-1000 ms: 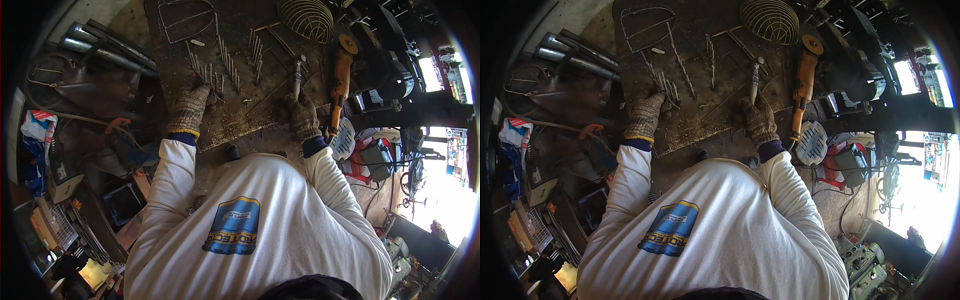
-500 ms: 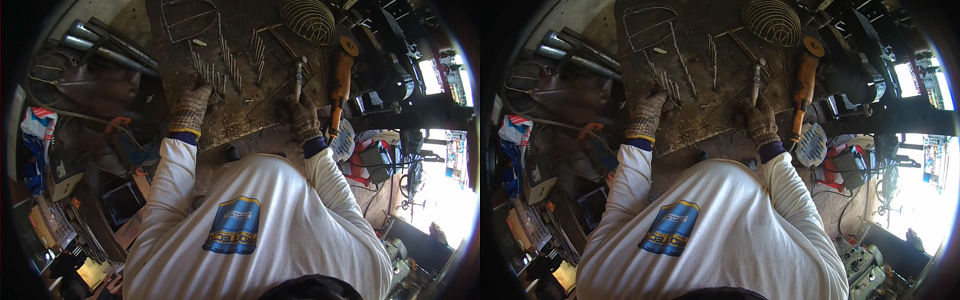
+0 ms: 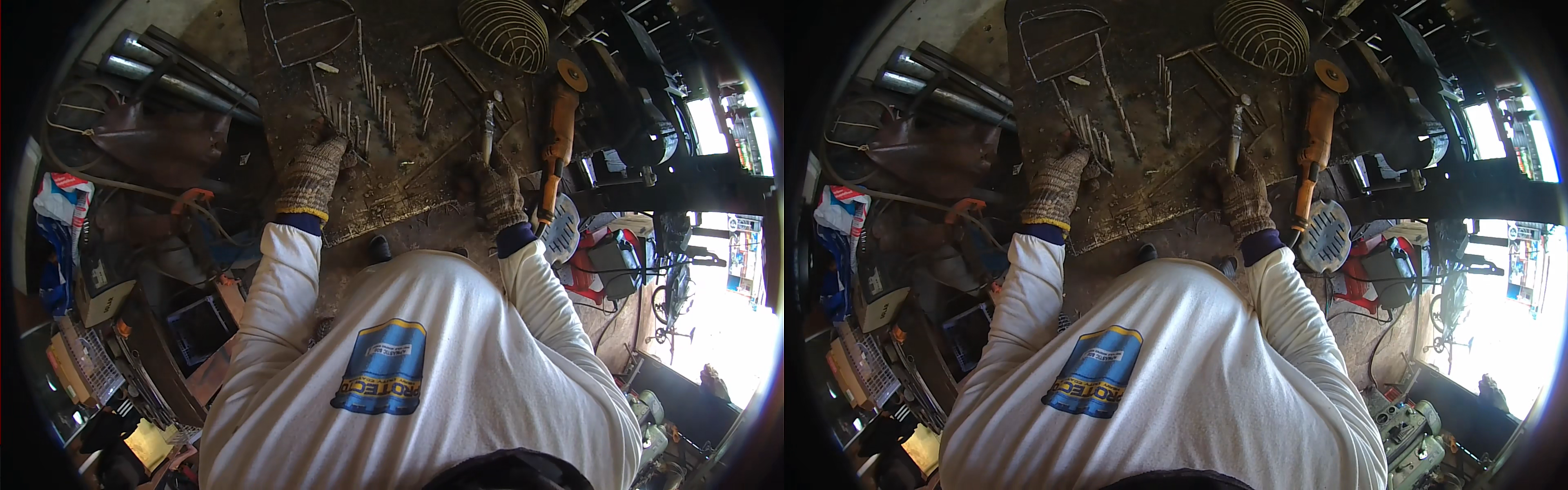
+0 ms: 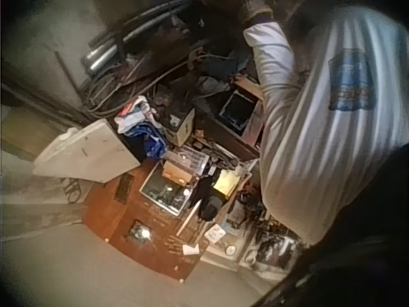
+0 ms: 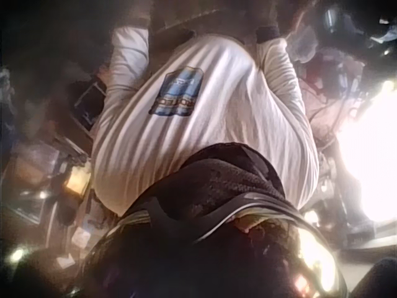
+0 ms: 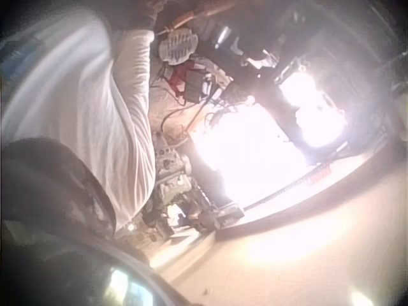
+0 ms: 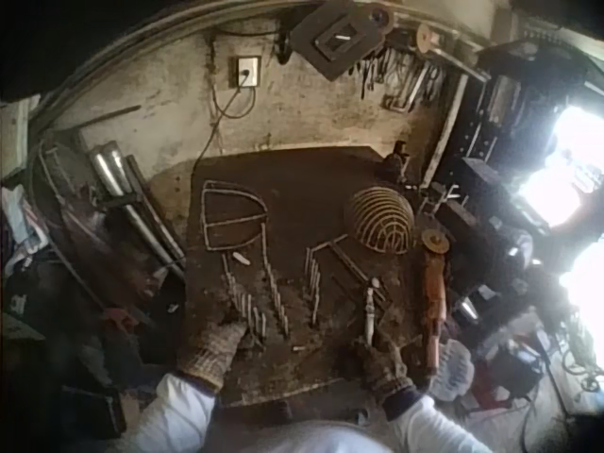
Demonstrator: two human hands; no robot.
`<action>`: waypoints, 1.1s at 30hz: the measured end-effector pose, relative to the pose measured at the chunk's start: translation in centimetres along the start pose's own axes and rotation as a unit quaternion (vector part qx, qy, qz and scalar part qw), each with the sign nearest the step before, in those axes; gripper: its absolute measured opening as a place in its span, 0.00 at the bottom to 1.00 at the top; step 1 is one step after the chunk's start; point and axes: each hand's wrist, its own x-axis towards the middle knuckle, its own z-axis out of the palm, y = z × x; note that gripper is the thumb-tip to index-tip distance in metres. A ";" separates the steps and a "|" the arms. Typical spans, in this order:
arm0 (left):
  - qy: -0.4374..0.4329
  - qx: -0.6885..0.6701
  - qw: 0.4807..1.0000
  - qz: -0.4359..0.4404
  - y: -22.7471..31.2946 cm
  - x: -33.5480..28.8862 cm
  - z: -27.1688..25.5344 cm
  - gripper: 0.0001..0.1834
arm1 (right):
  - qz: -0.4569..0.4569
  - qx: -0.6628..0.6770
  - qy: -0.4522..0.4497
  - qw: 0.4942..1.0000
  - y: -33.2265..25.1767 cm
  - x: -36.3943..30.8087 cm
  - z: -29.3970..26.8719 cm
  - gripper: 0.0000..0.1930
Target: The person welds and grinds metal rods on a workbench to fabricate curved cage-like structures. They use a welding tool to join metal pieces together, then use an angle grinder to smooth the joints, and finally use a hammer and a metal-pin board to shape additional metal components.
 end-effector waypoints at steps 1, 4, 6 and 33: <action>0.001 -0.001 1.000 -0.003 -0.2 0.1 -0.1 0.24 | 0.001 0.000 -0.002 1.000 0.0 0.0 0.0 0.15; 0.011 0.010 1.000 0.011 -0.7 0.3 0.0 0.24 | 0.014 0.017 -0.027 0.999 -0.4 -0.3 0.2 0.16; 0.012 0.007 1.000 0.004 -0.4 0.2 -0.1 0.23 | 0.016 0.029 -0.009 0.999 -0.8 -0.5 0.6 0.18; 0.008 0.073 0.997 -0.014 -0.1 0.0 -0.5 0.27 | 0.026 0.002 -0.005 1.000 -0.5 -0.2 0.3 0.13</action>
